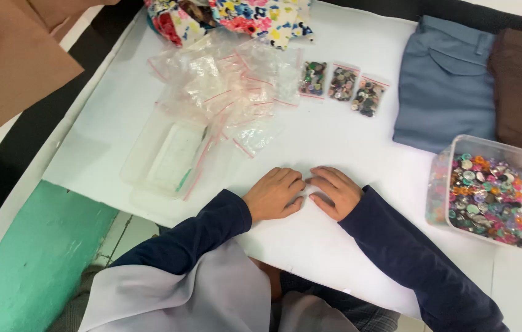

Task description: Sorting colorful buttons from a container and placing them into small plastic bags

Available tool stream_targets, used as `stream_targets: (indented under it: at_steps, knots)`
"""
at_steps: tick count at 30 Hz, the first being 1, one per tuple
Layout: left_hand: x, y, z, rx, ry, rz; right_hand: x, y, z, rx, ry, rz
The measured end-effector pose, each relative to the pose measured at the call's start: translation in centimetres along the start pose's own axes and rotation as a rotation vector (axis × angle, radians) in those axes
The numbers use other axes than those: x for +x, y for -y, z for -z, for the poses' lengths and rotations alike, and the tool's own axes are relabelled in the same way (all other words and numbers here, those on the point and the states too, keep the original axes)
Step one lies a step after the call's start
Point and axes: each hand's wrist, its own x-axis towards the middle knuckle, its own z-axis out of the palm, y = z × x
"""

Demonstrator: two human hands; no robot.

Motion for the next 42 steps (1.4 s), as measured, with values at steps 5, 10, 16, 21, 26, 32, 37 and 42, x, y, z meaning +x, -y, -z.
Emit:
stream_targets:
  at_steps: [5,10,16,21,26,32,37,42]
  knots:
    - [4.2,-2.3,-3.7,0.02,0.004,-0.086,-3.4,-1.4,2.1,-0.154,-0.114,-0.017]
    - [9.4,-5.7,-5.5,0.047,-0.029,-0.127,-4.3,-0.8,7.7,-0.403,-0.248,-0.046]
    - [18.9,-9.1,-3.7,-0.188,-0.24,-0.089,-4.2,-0.5,17.3,-0.531,-0.46,-0.116]
    - [26.5,-13.1,-1.6,-0.414,-0.182,-0.134,-7.7,-5.5,23.3,-0.593,-0.302,-0.37]
    - [29.7,-14.7,-9.8,-0.194,0.253,-0.11,-12.8,-7.7,22.5,-0.628,0.162,-0.945]
    - [31.8,-15.4,-14.0,0.089,0.563,-0.072,-13.0,-8.8,22.5,-0.419,0.377,-1.145]
    - [32.3,-15.0,-14.5,0.134,0.552,-0.118,-16.6,-11.1,20.0,-0.511,0.322,-1.082]
    - [31.9,-14.4,-16.7,0.069,0.463,-0.139,-18.0,-12.1,19.4,-0.39,0.34,-1.143]
